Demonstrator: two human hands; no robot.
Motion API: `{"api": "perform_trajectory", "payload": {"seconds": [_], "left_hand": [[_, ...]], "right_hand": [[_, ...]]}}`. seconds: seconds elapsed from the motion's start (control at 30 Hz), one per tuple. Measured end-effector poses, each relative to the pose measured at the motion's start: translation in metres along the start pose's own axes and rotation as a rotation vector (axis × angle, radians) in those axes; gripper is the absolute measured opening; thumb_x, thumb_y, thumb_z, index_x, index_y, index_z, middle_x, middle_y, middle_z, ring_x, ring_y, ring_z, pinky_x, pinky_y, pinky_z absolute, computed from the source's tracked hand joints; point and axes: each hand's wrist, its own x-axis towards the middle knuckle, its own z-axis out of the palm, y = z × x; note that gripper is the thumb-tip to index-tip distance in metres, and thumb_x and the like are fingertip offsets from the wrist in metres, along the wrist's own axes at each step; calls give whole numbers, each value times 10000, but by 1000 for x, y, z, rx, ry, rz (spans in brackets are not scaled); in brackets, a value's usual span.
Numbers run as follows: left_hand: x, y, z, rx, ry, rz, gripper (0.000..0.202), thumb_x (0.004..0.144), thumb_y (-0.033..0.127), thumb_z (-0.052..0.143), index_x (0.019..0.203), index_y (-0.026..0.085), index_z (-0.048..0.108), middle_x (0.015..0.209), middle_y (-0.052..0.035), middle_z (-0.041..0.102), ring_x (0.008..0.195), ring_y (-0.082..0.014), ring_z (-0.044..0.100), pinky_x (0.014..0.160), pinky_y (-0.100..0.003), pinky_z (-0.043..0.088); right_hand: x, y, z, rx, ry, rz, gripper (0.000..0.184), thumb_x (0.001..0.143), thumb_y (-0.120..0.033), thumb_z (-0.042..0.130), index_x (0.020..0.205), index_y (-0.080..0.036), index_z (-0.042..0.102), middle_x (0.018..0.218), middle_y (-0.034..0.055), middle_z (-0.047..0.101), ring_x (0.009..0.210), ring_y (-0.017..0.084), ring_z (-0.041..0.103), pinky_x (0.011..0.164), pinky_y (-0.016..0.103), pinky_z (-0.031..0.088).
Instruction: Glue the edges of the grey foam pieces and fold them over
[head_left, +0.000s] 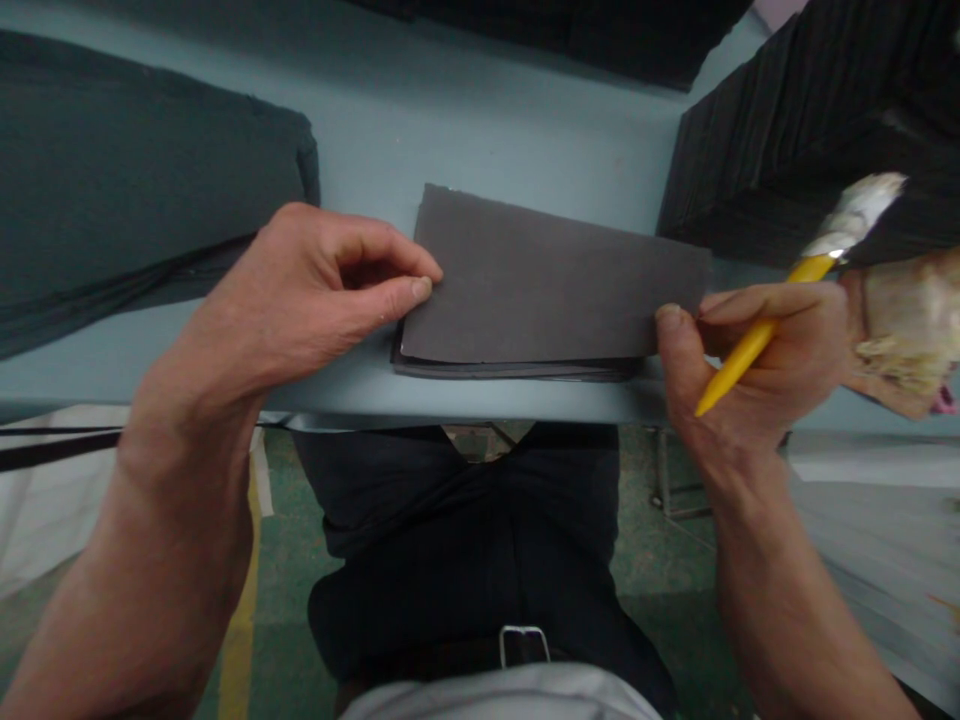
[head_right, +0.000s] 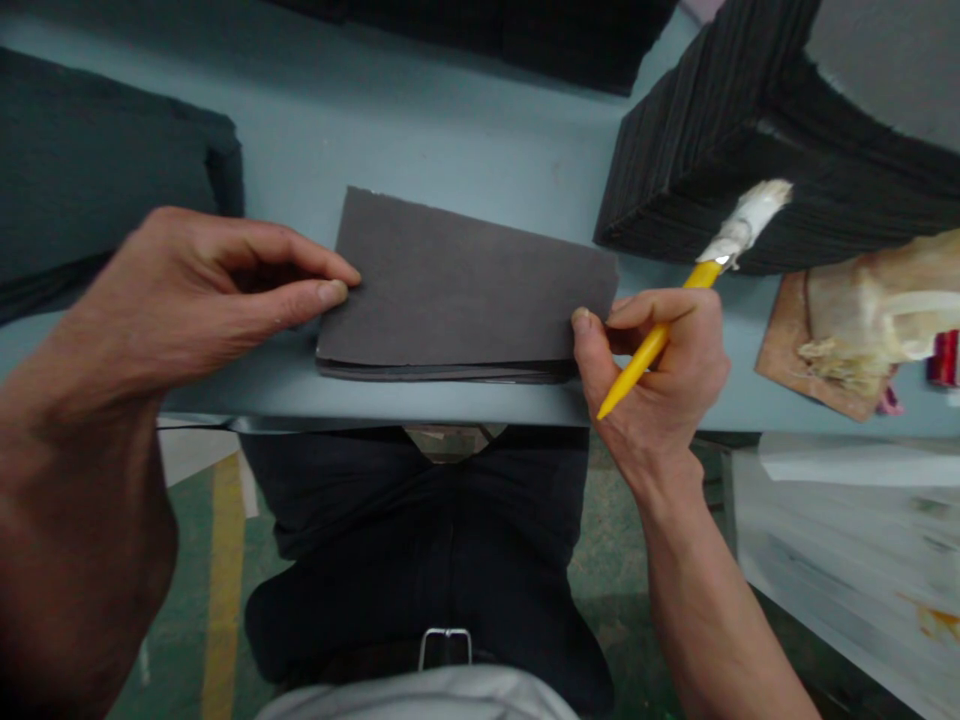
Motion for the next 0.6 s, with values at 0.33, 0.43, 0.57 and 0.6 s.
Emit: {"api": "perform_trajectory", "payload": {"seconds": [0.33,0.43,0.57,0.6], "left_hand": [[-2,-1,-2,13,-15,-19,270,910,385,732,1042,174,836,975,0,825,888,-212,758,965,-405,660],[-3,-2,-1,12,-19,-22,261,903,389,743,1038,189,842,965,-2,826,872,-205,753,954,-395,660],[-3,-4,0,-11,-12,6,244,900,385,753,1036,205,847,959,17,823,880,-202,760,919,-349,657],[-3,-5,0,-16,-6,14,232,898,384,759,1029,215,851,957,23,823,880,-200,762,902,-332,653]], "right_hand": [[1,1,2,0,-10,4,236,929,-312,804,917,-226,584,822,-41,624,688,116,634,626,280,532],[2,1,2,-5,-13,5,240,935,-324,802,915,-228,583,829,-39,622,701,121,639,635,289,537],[2,-1,0,6,-14,23,238,930,-325,808,929,-225,591,836,-38,622,713,124,640,642,295,534],[2,-1,-1,3,-16,27,238,929,-326,808,931,-226,592,837,-39,624,712,124,641,643,296,534]]}}
